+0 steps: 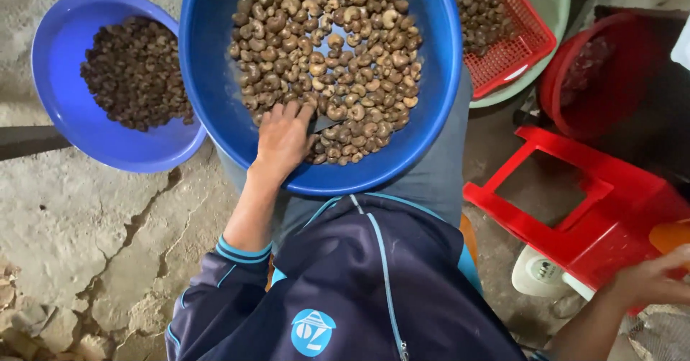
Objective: Sorting and inspecting nuts by hand and with a small tool, moving them between different colored plastic bowls.
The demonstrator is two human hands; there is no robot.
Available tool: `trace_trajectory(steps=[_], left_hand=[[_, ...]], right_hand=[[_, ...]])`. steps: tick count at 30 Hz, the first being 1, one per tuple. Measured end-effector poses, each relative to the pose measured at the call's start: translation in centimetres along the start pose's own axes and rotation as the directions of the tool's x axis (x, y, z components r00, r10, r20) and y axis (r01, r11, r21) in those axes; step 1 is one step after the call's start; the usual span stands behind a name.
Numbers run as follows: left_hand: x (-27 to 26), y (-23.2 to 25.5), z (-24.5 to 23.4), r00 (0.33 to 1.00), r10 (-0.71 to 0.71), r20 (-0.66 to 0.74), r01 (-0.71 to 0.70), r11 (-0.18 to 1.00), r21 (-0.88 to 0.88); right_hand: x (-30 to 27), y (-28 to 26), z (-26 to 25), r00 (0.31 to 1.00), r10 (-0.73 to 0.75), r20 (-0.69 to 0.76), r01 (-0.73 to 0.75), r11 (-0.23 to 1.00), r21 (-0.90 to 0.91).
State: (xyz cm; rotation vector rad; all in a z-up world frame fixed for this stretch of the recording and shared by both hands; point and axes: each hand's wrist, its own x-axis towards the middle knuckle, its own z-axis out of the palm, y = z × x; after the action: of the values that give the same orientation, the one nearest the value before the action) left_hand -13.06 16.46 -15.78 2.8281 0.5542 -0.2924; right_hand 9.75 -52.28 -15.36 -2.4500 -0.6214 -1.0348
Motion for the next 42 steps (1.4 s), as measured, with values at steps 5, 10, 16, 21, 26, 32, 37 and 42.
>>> trace_trajectory(steps=[5,10,16,21,26,32,37,42], left_hand=[[-0.3,0.5,1.3,0.999,-0.027,-0.017,0.029,0.993,0.112],[-1.0,0.5,1.5,0.985,0.000,-0.172,0.014,0.997,0.077],[-2.4,1.1,2.8,0.935,0.031,-0.354,0.018,0.991,0.132],[-4.1,2.3,1.9,0.920,-0.057,-0.387,0.105,0.989,0.105],[-4.7,3.8,0.8,0.936,-0.159,-0.314,0.146,0.987,-0.066],[-1.3,5.9,-0.8,0.979,-0.168,-0.115,0.121,0.934,-0.335],[5.3,3.6,7.5,0.996,-0.080,-0.038,0.064,0.950,-0.304],[5.6,3.0,5.6,1.000,-0.007,-0.017,0.004,0.986,-0.167]], right_hand=[[7.7,-17.3,5.0,0.962,-0.115,0.248,0.060,0.974,0.220],[15.8,-36.5,12.6,0.858,-0.445,0.256,0.219,0.769,0.601],[11.6,-46.3,22.6,0.549,-0.695,0.465,0.250,0.667,0.702],[6.1,-47.2,30.9,0.345,-0.808,0.478,0.433,0.589,0.682],[8.8,-48.0,29.2,0.069,-0.724,0.686,0.420,0.645,0.638],[7.5,-42.9,31.0,0.305,-0.702,0.643,0.172,0.705,0.688],[9.5,-42.0,29.0,0.343,-0.435,0.832,-0.376,0.749,0.546],[10.6,-42.3,26.9,0.395,-0.341,0.853,-0.807,0.315,0.500]])
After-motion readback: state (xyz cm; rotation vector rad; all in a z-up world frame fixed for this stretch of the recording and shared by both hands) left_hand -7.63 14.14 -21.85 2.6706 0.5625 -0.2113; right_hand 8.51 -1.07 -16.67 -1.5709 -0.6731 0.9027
